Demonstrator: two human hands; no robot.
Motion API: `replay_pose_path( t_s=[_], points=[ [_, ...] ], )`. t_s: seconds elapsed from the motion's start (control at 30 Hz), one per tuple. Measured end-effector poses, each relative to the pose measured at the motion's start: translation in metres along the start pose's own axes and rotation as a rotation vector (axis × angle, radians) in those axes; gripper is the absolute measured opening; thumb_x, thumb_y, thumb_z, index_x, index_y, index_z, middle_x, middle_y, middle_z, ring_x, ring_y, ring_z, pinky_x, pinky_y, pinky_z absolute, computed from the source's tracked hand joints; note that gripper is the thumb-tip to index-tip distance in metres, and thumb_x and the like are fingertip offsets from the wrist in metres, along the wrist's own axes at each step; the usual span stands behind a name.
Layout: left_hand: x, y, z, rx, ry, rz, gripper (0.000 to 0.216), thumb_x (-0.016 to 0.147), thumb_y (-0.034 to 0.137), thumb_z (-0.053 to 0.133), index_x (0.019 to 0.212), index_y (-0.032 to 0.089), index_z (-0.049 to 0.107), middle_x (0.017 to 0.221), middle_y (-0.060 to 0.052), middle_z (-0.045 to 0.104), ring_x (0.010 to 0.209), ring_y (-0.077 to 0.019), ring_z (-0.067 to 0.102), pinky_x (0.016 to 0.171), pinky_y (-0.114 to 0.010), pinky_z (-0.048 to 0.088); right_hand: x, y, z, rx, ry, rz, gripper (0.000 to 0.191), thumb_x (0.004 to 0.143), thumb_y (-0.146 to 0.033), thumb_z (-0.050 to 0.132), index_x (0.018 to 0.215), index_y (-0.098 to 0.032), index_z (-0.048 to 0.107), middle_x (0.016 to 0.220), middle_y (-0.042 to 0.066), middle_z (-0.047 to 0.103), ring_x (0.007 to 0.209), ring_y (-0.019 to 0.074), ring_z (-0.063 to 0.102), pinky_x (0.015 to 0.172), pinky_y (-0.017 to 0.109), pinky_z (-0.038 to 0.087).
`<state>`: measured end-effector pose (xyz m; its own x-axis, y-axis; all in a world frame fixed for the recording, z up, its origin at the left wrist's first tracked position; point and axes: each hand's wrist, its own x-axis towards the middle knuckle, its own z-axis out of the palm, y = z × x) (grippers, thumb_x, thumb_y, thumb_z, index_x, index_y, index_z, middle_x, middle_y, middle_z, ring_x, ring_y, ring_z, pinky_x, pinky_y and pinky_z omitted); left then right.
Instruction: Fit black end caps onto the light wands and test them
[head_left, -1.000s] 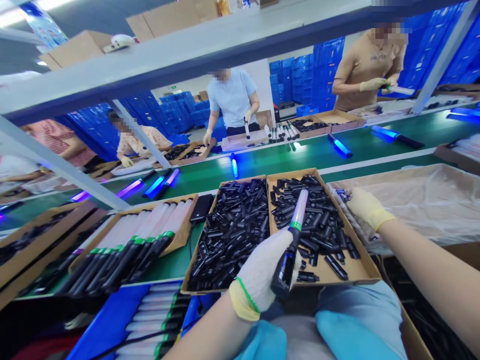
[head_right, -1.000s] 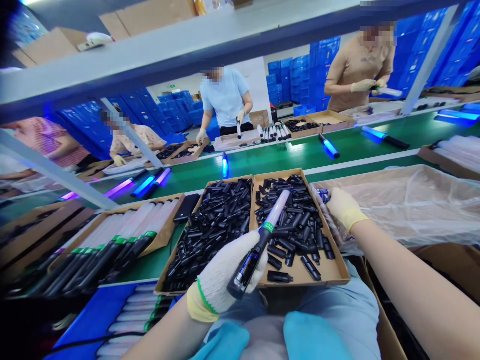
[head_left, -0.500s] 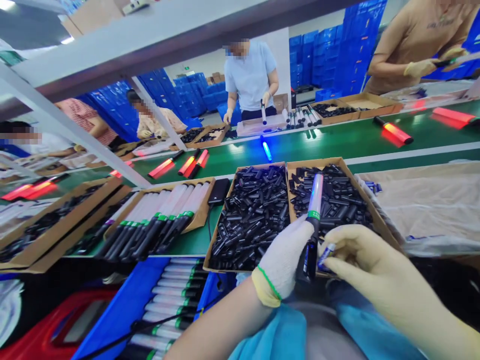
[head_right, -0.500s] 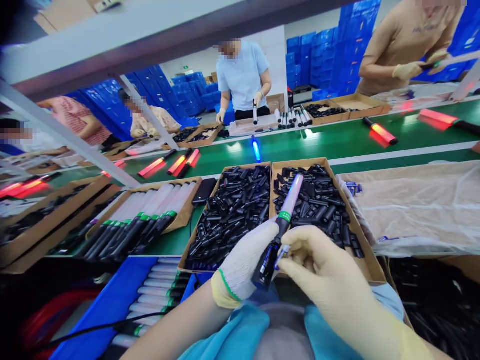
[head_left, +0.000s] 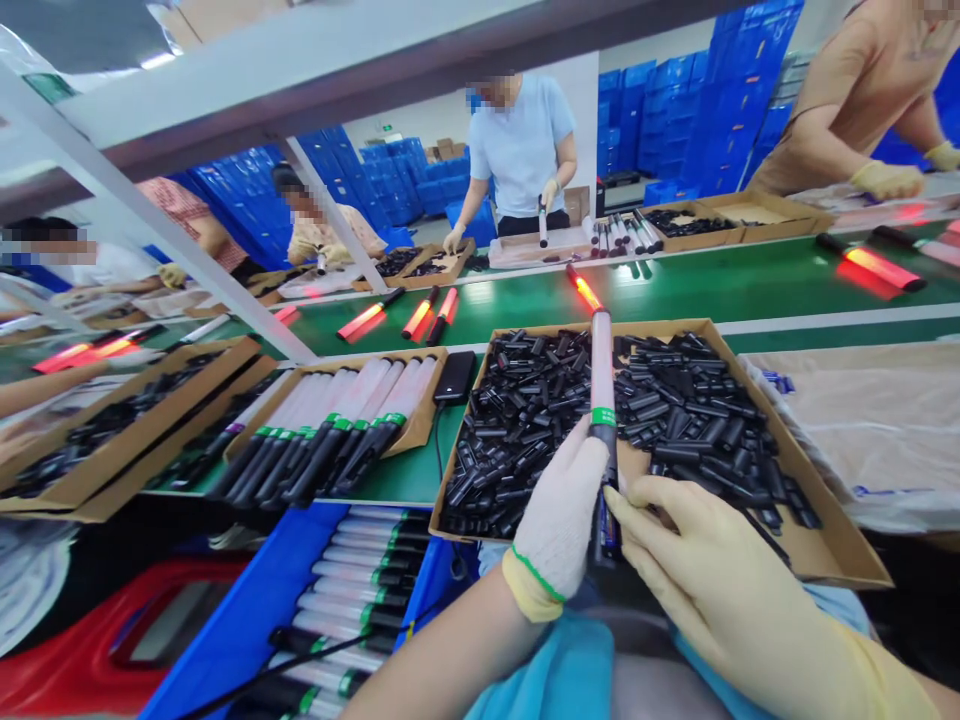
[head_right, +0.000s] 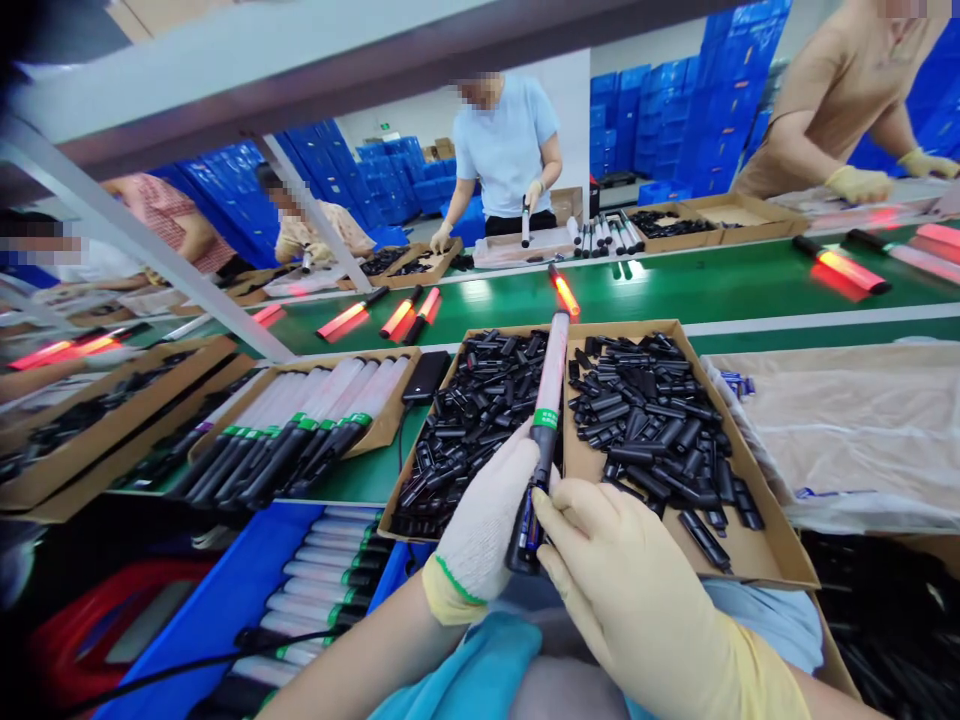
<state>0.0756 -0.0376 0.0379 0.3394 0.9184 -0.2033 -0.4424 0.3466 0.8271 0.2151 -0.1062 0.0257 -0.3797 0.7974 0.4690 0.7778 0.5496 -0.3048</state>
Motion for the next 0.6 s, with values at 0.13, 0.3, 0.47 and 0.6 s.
replay_pose_path(
  t_s=[0.13,0.3,0.47,0.6],
  points=[
    [0.0,0.003,-0.016,-0.04,0.036,-0.026,0.055,0.081,0.044,0.074,0.13,0.023,0.061,0.08,-0.002,0.07,0.062,-0.0115,0.063,0.058,-0.02,0.052,-0.006,0.038,-0.005,0.027,0.13,0.126,0.038,0.1,-0.023,0.042,0.137,-0.023,0.053,0.132,0.01,0.056,0.119,0.0224,0.056,0.098,0.037,0.05],
    [0.005,0.001,-0.027,-0.093,0.178,-0.135,0.061,0.077,0.046,0.078,0.128,0.022,0.054,0.076,-0.001,0.068,0.055,-0.0109,0.062,0.047,-0.018,0.049,-0.02,0.101,0.006,-0.072,-0.141,0.406,0.023,0.097,-0.027,0.048,0.095,-0.022,0.07,0.1,0.007,0.07,0.091,0.0241,0.067,0.084,0.04,0.053],
    [0.009,-0.007,-0.019,-0.096,0.121,-0.213,0.054,0.077,0.046,0.077,0.121,0.024,0.057,0.072,0.001,0.064,0.052,-0.0095,0.059,0.045,-0.016,0.048,-0.005,0.081,0.037,-0.185,-0.468,0.34,0.017,0.086,-0.012,0.058,0.095,-0.016,0.072,0.096,0.013,0.069,0.093,0.0308,0.066,0.082,0.043,0.052],
    [0.007,-0.014,-0.016,-0.095,0.07,-0.223,0.053,0.079,0.048,0.075,0.124,0.025,0.058,0.068,0.002,0.061,0.051,-0.008,0.057,0.045,-0.014,0.046,0.005,0.074,0.049,-0.177,-0.442,0.395,0.021,0.084,-0.004,0.051,0.09,-0.011,0.07,0.093,0.017,0.07,0.09,0.0312,0.068,0.082,0.042,0.051]
  ],
)
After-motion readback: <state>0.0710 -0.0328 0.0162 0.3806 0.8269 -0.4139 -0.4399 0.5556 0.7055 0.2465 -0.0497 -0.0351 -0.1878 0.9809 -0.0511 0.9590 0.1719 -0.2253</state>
